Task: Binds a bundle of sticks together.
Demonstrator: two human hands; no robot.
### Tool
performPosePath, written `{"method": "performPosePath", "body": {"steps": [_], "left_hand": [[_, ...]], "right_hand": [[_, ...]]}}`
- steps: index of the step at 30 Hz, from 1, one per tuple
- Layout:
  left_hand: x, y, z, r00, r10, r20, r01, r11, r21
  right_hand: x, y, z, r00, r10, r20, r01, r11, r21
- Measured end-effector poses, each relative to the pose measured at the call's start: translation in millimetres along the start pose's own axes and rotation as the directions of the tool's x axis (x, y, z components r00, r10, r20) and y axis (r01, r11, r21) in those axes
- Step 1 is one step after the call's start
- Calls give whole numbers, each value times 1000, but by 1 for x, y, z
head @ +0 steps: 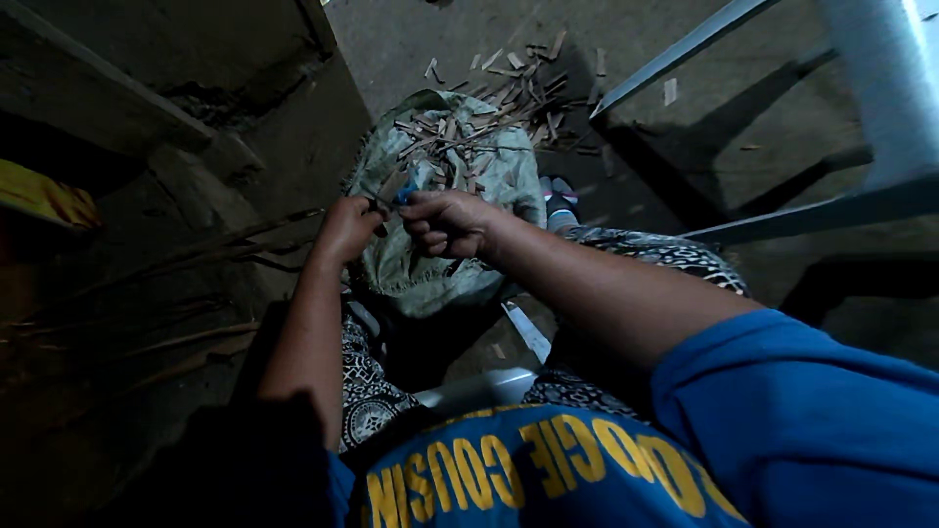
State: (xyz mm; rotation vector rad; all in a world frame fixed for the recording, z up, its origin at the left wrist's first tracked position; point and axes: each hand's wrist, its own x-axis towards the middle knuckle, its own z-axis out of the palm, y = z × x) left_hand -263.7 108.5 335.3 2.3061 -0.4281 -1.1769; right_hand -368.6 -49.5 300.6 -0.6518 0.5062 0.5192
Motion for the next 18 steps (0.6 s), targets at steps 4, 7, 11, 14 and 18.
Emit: {"method": "performPosePath", "body": {"steps": [4, 7, 11, 14, 18], "left_hand": [[-6, 6, 0, 1000, -17, -6, 16, 992, -124], [-6, 6, 4, 999, -11, -51, 4, 991, -130], [-6, 13, 17, 986, 49, -159, -22, 986, 166], [-12, 26, 33, 969, 102, -226, -2, 914, 406], [-13, 30, 44, 955, 166, -245, -35, 885, 465]], "right_hand": [[4, 3, 2, 998, 55, -5, -55, 998, 45], [3, 0, 7, 995, 48, -86, -44, 998, 44], [1, -7, 14, 974, 27, -223, -24, 1000, 17], [6, -8, 12, 955, -1, -296, 7, 1000, 20], [8, -10, 11, 939, -28, -342, 56, 996, 71]]}}
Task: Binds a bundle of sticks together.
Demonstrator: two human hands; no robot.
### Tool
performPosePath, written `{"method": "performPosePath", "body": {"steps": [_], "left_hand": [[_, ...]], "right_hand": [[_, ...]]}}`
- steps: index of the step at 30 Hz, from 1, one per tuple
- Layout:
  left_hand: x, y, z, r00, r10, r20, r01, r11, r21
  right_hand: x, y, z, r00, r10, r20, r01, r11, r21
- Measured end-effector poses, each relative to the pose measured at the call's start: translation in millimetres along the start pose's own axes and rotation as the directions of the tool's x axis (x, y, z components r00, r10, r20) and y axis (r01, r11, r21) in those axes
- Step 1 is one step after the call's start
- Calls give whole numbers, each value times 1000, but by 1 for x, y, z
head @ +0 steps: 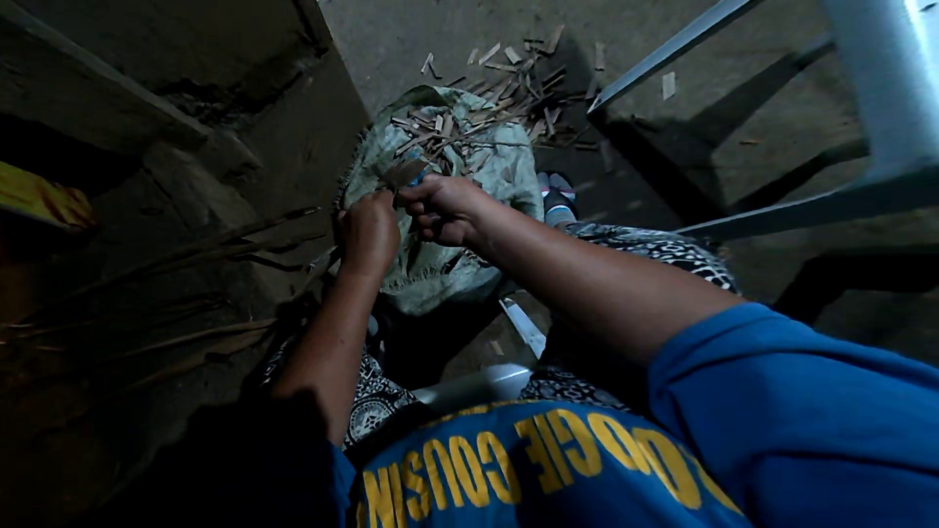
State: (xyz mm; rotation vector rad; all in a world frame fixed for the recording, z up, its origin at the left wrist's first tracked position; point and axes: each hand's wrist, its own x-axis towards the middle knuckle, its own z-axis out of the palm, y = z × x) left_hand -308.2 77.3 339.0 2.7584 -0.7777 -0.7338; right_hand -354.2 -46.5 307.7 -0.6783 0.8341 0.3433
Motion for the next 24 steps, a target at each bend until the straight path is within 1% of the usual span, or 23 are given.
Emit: {"method": "performPosePath", "body": {"steps": [2, 3, 6, 8, 9, 11, 13, 16, 18, 20, 22, 23, 24], "left_hand": [[1, 2, -1, 999, -20, 38, 21, 1000, -17], [2, 0, -1, 999, -30, 31, 31, 999, -15], [6, -7, -2, 998, -55, -27, 55, 998, 10], [8, -10, -1, 996, -55, -72, 57, 998, 28], [8, -11, 0, 995, -50, -83, 53, 998, 35], [7, -13, 2, 996, -24, -83, 26, 999, 25], [6, -12, 3, 997, -9, -71, 11, 1000, 16], [5, -10, 0, 999, -15, -36, 15, 1000, 6], [5, -8, -3, 999, -35, -2, 35, 999, -2], [3, -6, -9, 996, -76, 56, 78, 997, -25], [1, -9, -16, 989, -104, 103, 110, 992, -55], [2, -14, -17, 987, -108, 120, 119, 989, -86], [5, -20, -15, 985, -104, 135, 120, 986, -116]], "right_hand": [[0, 1, -4, 1000, -7, 23, 6, 999, 41], [-1, 1, -6, 998, 4, 56, -6, 999, 49], [-6, 0, -9, 983, 86, 163, -94, 995, 45], [-8, 1, -11, 974, 122, 192, -137, 989, 64], [-7, 1, -11, 976, 123, 181, -135, 989, 54], [-5, 0, -9, 991, 89, 102, -90, 996, 2], [-2, -2, -7, 1000, 28, 14, -27, 996, -80], [0, -2, -4, 997, -72, -32, 63, 973, -222], [2, -1, -3, 988, -130, -81, 104, 957, -269], [7, -2, -7, 968, -191, -165, 144, 955, -260], [14, -10, -16, 942, -222, -252, 178, 966, -187], [15, -12, -20, 942, -212, -261, 181, 974, -140], [14, -12, -21, 954, -194, -227, 177, 980, -94]]}}
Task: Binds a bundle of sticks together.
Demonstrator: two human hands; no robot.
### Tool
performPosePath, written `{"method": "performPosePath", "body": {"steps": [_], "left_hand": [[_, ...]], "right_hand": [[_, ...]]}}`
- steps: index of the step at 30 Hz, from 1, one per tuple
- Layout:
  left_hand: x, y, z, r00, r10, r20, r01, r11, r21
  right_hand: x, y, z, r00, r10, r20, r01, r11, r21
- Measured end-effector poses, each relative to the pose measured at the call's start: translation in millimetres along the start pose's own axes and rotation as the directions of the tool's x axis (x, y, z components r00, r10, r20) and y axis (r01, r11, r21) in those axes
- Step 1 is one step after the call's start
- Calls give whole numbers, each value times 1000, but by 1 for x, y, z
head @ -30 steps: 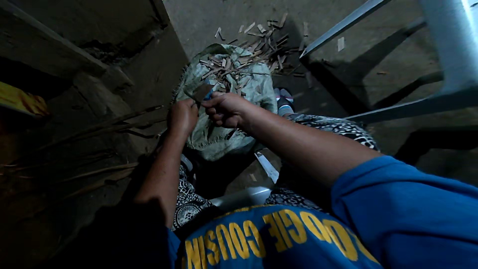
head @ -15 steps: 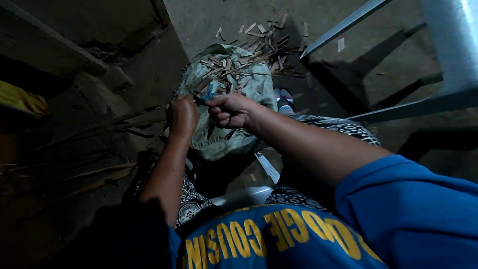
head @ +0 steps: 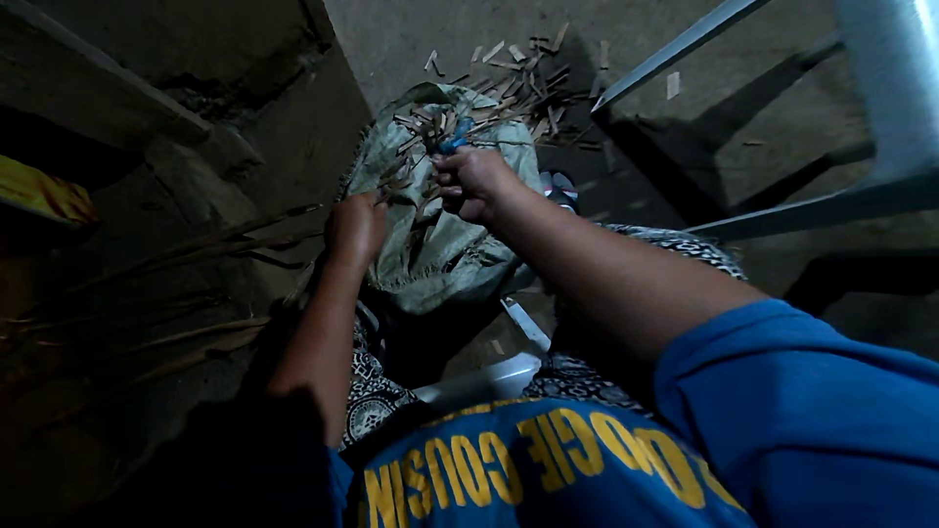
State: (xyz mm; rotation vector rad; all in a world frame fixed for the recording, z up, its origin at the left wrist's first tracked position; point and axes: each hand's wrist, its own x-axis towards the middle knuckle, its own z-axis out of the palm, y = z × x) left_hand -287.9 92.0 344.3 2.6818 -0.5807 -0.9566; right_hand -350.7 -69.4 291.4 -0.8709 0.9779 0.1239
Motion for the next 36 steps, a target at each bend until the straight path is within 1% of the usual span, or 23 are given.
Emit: {"method": "performPosePath", "body": {"steps": [2, 4, 5, 7, 9, 10, 12, 15, 16, 18, 20, 22, 25, 28, 30, 33, 36], "left_hand": [[8, -8, 0, 999, 9, 35, -7, 999, -48], [12, -12, -1, 997, 13, 73, -6, 994, -105], [14, -13, -2, 996, 17, 88, -4, 990, -140], [14, -18, -6, 991, 11, 133, 16, 978, -207], [15, -26, -7, 990, 18, 142, 19, 968, -251], [16, -29, -7, 989, 20, 145, 21, 961, -275], [16, -30, -7, 985, 19, 172, 39, 944, -329], [14, -28, -10, 982, 36, 185, 42, 915, -401], [13, -27, -10, 984, 38, 177, 43, 901, -433], [11, -24, -11, 986, 43, 159, 43, 866, -499], [10, -23, -9, 990, 41, 134, 35, 853, -520], [9, -19, -7, 995, 27, 94, 17, 900, -436], [6, -10, 0, 999, 40, -7, -40, 980, -195], [-2, 7, 8, 992, 66, -106, -64, 998, 21], [-4, 12, 13, 984, 100, -150, -87, 992, 94], [-5, 17, 17, 988, 87, -124, -70, 989, 134], [-4, 16, 19, 981, 103, -167, -79, 986, 147]], "right_hand": [[-5, 5, 2, 992, 56, 116, -63, 996, 60], [-7, 11, 6, 974, 104, 202, -118, 991, 56], [-7, 11, 7, 973, 99, 209, -114, 992, 61], [-4, 7, 7, 987, 48, 151, -65, 992, 109], [-2, 1, 4, 994, 26, 107, -43, 986, 164], [-3, 0, 2, 990, 29, 135, -52, 984, 172], [-8, 4, 1, 956, 54, 288, -93, 988, 121], [-18, 14, 5, 853, 165, 496, -178, 984, -22], [-19, 16, 6, 825, 200, 528, -206, 977, -48], [-19, 16, 6, 797, 231, 558, -240, 969, -60], [-18, 16, 7, 804, 239, 544, -254, 966, -50], [-19, 15, 9, 840, 237, 488, -249, 968, -41], [-20, 11, 14, 894, 231, 383, -237, 971, -33], [-20, 7, 16, 925, 208, 317, -210, 977, -28], [-21, 7, 18, 937, 186, 294, -192, 981, -8], [-21, 8, 18, 951, 162, 262, -186, 980, 68], [-24, 9, 16, 931, 184, 315, -228, 968, 108]]}}
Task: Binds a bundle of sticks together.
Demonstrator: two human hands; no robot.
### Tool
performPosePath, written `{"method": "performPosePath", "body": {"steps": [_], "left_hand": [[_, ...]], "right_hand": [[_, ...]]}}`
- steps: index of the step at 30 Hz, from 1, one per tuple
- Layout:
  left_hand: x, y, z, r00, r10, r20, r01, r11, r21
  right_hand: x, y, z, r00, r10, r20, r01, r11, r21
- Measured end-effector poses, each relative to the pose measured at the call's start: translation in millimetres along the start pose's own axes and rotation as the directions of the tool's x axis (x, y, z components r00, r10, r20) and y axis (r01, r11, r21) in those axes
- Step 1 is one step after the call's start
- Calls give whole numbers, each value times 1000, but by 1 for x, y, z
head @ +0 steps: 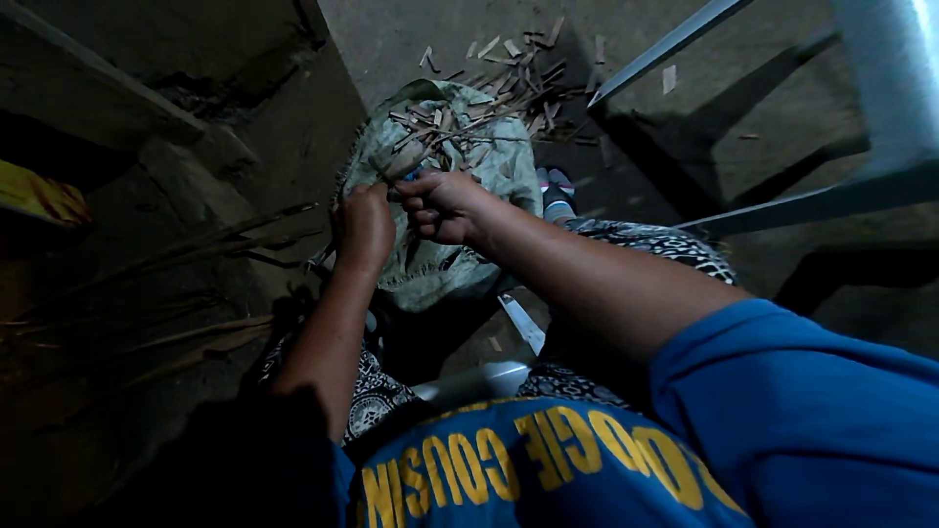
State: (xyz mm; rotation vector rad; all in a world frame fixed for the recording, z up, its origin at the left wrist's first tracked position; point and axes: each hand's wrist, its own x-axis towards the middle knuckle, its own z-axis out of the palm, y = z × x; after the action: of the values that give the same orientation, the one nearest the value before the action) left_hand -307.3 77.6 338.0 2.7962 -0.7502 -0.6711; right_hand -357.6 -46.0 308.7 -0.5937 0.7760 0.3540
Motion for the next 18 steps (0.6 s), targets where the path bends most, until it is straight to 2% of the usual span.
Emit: {"method": "performPosePath", "body": {"steps": [3, 6, 10, 13, 18], "left_hand": [[4, -3, -5, 999, -32, 11, 32, 999, -8], [6, -8, -4, 999, -27, -21, 26, 997, -70], [4, -9, -3, 998, -1, -64, -6, 993, -115], [0, -8, 0, 994, 42, -106, -51, 995, -86], [0, -4, 4, 998, 21, -61, -24, 999, -41]], "right_hand": [[-5, 0, -3, 993, 68, 100, -69, 998, 12], [-6, -2, -4, 993, 83, 82, -83, 997, -6], [-4, -6, -2, 1000, 11, 3, -10, 989, -149], [-1, -3, 1, 996, -80, -44, 65, 960, -274], [4, -1, 0, 988, -143, -58, 110, 914, -390]]}}
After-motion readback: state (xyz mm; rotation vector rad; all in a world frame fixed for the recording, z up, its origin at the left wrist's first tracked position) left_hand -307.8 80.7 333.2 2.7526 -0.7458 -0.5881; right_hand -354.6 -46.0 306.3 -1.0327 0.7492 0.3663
